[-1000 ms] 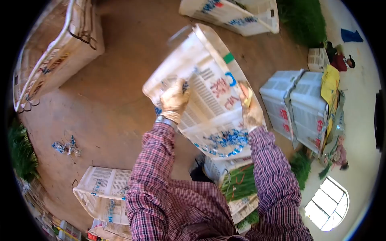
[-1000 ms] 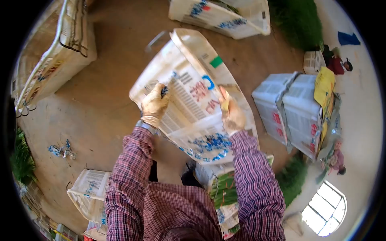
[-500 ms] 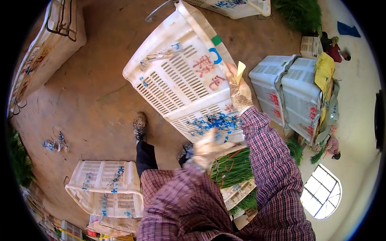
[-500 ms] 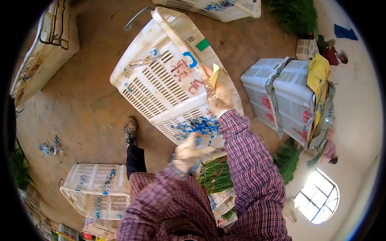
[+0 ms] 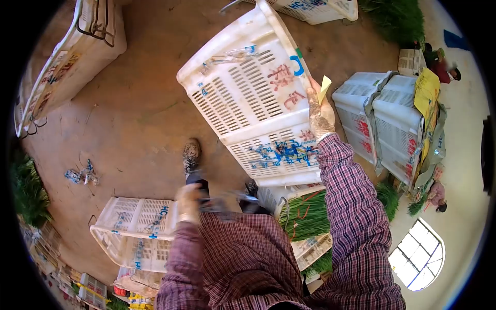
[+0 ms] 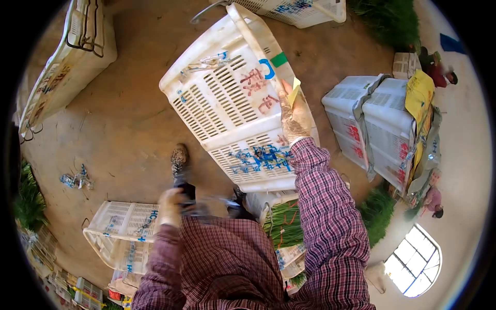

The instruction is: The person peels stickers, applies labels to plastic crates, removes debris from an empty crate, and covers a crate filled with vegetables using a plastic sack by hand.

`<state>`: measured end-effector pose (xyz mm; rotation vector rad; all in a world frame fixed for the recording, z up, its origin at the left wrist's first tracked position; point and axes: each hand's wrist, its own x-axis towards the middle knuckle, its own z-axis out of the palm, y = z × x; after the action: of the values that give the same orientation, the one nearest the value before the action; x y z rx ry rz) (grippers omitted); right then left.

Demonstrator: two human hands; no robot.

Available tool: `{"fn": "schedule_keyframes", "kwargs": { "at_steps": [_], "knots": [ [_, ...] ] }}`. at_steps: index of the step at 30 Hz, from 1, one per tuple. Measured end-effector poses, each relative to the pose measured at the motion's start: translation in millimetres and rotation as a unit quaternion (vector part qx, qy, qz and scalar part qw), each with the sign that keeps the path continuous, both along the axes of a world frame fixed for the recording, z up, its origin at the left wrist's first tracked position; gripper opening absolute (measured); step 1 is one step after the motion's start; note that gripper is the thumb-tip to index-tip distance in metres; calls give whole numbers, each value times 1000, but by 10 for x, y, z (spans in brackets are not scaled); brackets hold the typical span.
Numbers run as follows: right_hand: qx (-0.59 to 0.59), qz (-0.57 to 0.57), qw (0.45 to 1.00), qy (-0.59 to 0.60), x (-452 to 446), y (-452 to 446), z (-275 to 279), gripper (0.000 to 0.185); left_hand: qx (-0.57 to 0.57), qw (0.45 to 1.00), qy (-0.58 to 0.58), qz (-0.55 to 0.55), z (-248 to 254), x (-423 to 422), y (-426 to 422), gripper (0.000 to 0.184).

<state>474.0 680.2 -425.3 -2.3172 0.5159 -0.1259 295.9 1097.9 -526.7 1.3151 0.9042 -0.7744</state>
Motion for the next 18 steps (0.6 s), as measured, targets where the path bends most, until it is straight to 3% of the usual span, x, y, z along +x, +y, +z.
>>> {"fn": "schedule_keyframes", "kwargs": {
  "at_steps": [1, 2, 3, 4, 5, 6, 8, 10, 12, 14, 15, 16, 17, 18],
  "knots": [
    [1, -3, 1000, 0, -29, 18, 21, 39, 60, 985, 25, 161, -871, -544, 960, 22],
    [-39, -18, 999, 12, -77, 54, 40, 40, 33, 939, 47, 340, -539, -313, 1303, 15],
    [-79, -33, 996, 18, -81, 81, 62, 41, 60, 908, 82, 406, -133, -54, 1631, 18],
    [-80, -44, 994, 57, -100, 112, 92, 45, 79, 927, 0, 368, -542, -296, 2358, 26],
    [-18, -72, 996, 45, -131, 203, 123, 47, 199, 928, -35, 313, -84, 46, 2117, 27],
    [43, -99, 994, 27, -151, 340, 153, 50, 177, 952, -78, 239, 148, 177, 2035, 27],
    [50, -101, 994, -1, -264, 450, -9, 52, 125, 977, -98, 143, 429, 348, 1615, 25],
    [57, -140, 986, 73, -326, 649, 50, 48, 44, 988, -100, 110, 514, 310, 969, 24],
    [42, -123, 991, 42, -364, 820, -125, 44, -36, 992, -54, 108, 482, 80, 319, 25],
    [81, -103, 989, 70, -279, 1178, -53, 40, -38, 993, -65, 86, 673, 194, -337, 29],
    [237, -130, 958, 94, -287, 1420, -364, 42, -43, 991, -63, 110, 605, 262, -431, 32],
    [185, -78, 969, 142, -241, 1554, -34, 39, -49, 988, -59, 134, 560, 341, -524, 35],
    [277, -69, 947, 143, -387, 1579, -234, 39, -34, 984, -93, 148, 541, 412, -532, 39],
    [359, -75, 920, 141, -516, 1453, -162, 40, 1, 986, -99, 133, 441, 437, -494, 28]
  ]
}}
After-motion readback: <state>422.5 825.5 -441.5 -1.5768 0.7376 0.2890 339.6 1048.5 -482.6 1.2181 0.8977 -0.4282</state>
